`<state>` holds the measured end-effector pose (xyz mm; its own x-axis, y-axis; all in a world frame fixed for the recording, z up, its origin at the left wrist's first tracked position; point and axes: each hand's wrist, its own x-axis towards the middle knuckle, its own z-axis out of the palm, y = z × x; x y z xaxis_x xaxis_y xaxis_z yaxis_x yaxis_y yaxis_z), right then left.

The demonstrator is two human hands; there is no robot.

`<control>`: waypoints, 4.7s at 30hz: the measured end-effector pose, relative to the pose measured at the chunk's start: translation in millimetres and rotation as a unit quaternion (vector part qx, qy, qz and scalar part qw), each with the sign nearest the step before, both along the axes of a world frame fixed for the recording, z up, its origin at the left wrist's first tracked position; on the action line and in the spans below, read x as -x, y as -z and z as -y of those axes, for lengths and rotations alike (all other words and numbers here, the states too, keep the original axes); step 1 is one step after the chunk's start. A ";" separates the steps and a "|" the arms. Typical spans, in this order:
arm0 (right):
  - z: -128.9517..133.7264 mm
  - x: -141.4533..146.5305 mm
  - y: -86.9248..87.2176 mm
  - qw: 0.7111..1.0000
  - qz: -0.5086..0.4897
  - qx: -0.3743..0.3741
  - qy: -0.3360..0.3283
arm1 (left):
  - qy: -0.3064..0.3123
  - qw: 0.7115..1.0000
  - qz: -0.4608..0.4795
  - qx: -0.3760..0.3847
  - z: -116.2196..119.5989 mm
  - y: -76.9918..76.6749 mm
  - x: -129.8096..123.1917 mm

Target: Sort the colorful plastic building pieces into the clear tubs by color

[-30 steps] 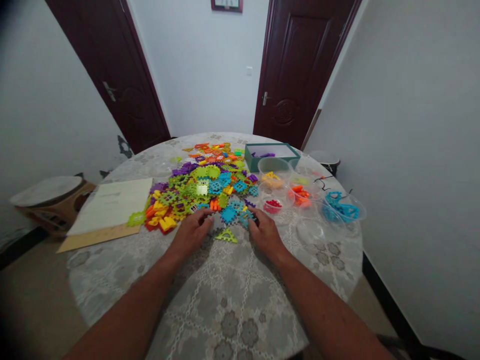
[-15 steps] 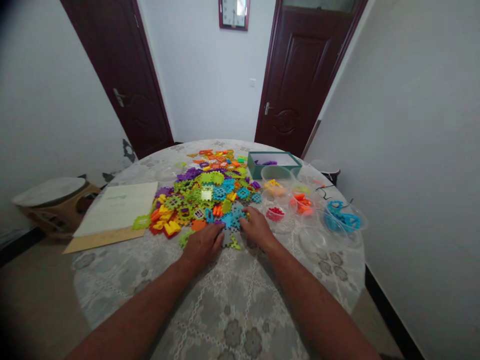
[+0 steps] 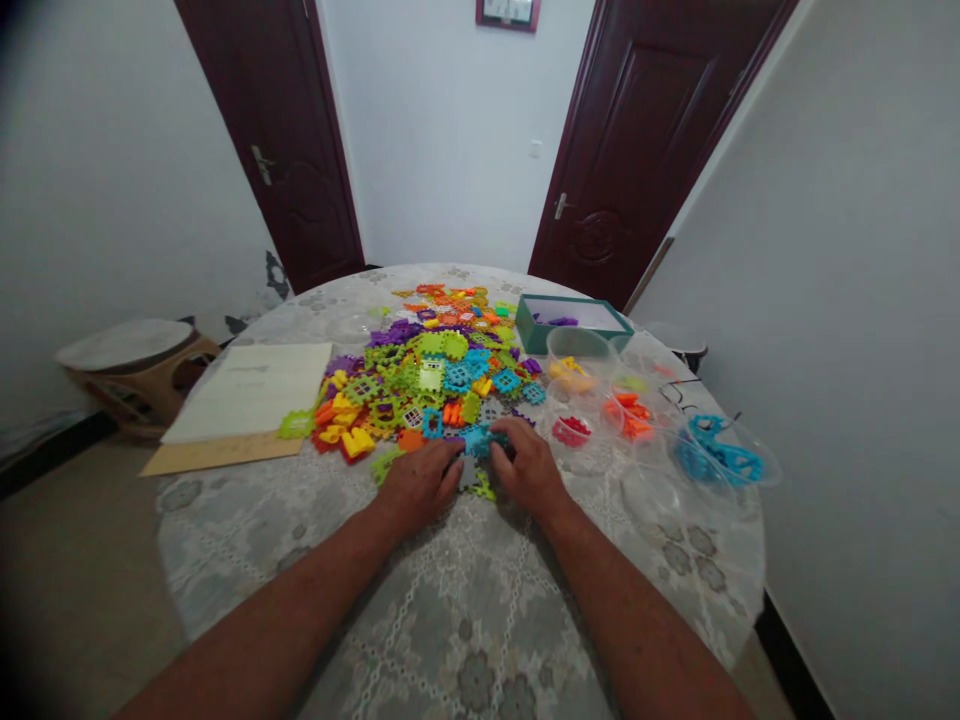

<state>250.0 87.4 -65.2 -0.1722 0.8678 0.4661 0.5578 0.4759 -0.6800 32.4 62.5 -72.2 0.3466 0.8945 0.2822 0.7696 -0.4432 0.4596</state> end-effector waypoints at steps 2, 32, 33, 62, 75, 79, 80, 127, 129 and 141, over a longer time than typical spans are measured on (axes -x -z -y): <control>0.8 -0.6 -3.2 0.997 -0.064 0.026 0.046 | 0.000 1.000 -0.003 0.003 0.0 -0.3 -0.1; -6.4 1.9 -26.8 0.985 -0.074 0.132 0.079 | 0.041 0.990 0.074 -0.113 -21.1 9.3 12.1; -4.8 -2.7 -34.2 0.985 -0.085 0.119 0.089 | 0.036 0.989 0.079 -0.115 -21.0 6.6 13.0; 42.7 -230.4 -81.9 0.856 0.205 -0.066 0.469 | -0.027 0.985 0.111 -0.132 -19.8 -4.6 19.3; 16.1 -17.3 -33.3 0.968 0.241 0.066 -0.003 | -0.053 0.979 0.144 -0.135 -13.9 -9.2 18.9; 7.5 10.7 -22.7 0.940 0.319 0.117 0.023 | -0.058 0.977 0.147 -0.141 -13.8 -7.2 19.3; 7.6 14.5 -20.9 0.935 0.332 0.120 0.036 | -0.060 0.977 0.147 -0.142 -13.8 -6.4 18.9; -55.5 13.2 -35.9 0.907 0.401 0.114 0.063 | -0.048 0.978 0.164 -0.117 -15.3 4.5 16.7; -58.3 9.0 -36.4 0.907 0.398 0.120 0.062 | -0.051 0.978 0.164 -0.114 -15.3 4.2 16.4; -40.9 -1.2 -35.8 0.986 0.124 0.046 0.097 | -0.073 0.971 0.215 -0.079 -14.0 -2.9 15.4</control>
<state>251.3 128.3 -29.4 -0.0967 0.9326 0.3477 0.7865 0.2857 -0.5475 17.0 76.5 -69.3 0.0396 0.8591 0.5103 0.5812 -0.4352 0.6876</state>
